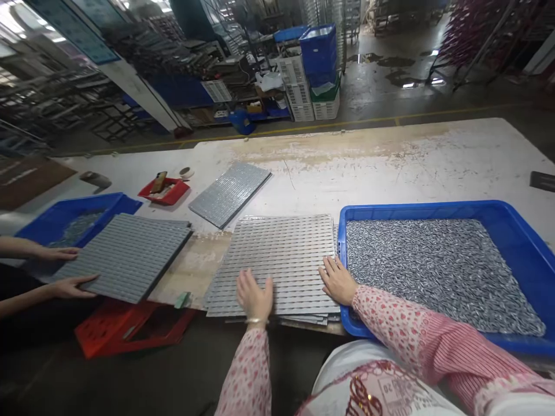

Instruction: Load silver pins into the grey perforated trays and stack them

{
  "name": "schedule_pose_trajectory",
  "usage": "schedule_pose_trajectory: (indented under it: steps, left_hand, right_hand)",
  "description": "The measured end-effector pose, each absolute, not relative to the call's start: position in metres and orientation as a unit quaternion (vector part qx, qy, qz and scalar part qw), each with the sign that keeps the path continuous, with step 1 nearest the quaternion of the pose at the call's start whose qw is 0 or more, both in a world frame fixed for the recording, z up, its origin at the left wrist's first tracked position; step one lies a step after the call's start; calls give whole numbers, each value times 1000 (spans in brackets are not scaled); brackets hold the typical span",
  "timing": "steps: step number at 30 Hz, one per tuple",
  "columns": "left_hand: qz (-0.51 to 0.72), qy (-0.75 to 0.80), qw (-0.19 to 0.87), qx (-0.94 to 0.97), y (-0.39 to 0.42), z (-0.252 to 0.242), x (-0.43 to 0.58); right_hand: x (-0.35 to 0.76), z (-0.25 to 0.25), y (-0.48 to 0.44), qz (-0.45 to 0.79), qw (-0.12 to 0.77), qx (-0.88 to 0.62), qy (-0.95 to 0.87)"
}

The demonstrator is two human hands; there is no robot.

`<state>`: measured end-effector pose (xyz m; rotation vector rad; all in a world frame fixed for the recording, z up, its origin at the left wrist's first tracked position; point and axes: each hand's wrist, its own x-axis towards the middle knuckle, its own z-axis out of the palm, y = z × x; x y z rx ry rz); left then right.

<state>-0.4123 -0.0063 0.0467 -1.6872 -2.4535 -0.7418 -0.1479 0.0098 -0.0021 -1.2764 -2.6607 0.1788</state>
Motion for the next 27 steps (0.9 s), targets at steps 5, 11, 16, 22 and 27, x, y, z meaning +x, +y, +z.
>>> schedule_pose_trajectory:
  steps: [5,11,16,22,27]
  left_hand:
    - [-5,-799,-3,-602,24,26,-379]
    - [42,-804,-14,-593,17,15,-385]
    - [27,-802,-21,-596,13,15,-387]
    - [7,-797,-24,-603,9,14,-393]
    - [-16,-796,-40,-604,3,20,-402]
  right_hand:
    - [-150,-7,3,68,103,-436,-891]
    - [-157,10,19,86,157,-421,-889]
    - [-183,11,34,74,195,-405,-890]
    - [-194,-25,24,44,127,-388,-912]
    - [-199,-33,20,8,131,-383,-914]
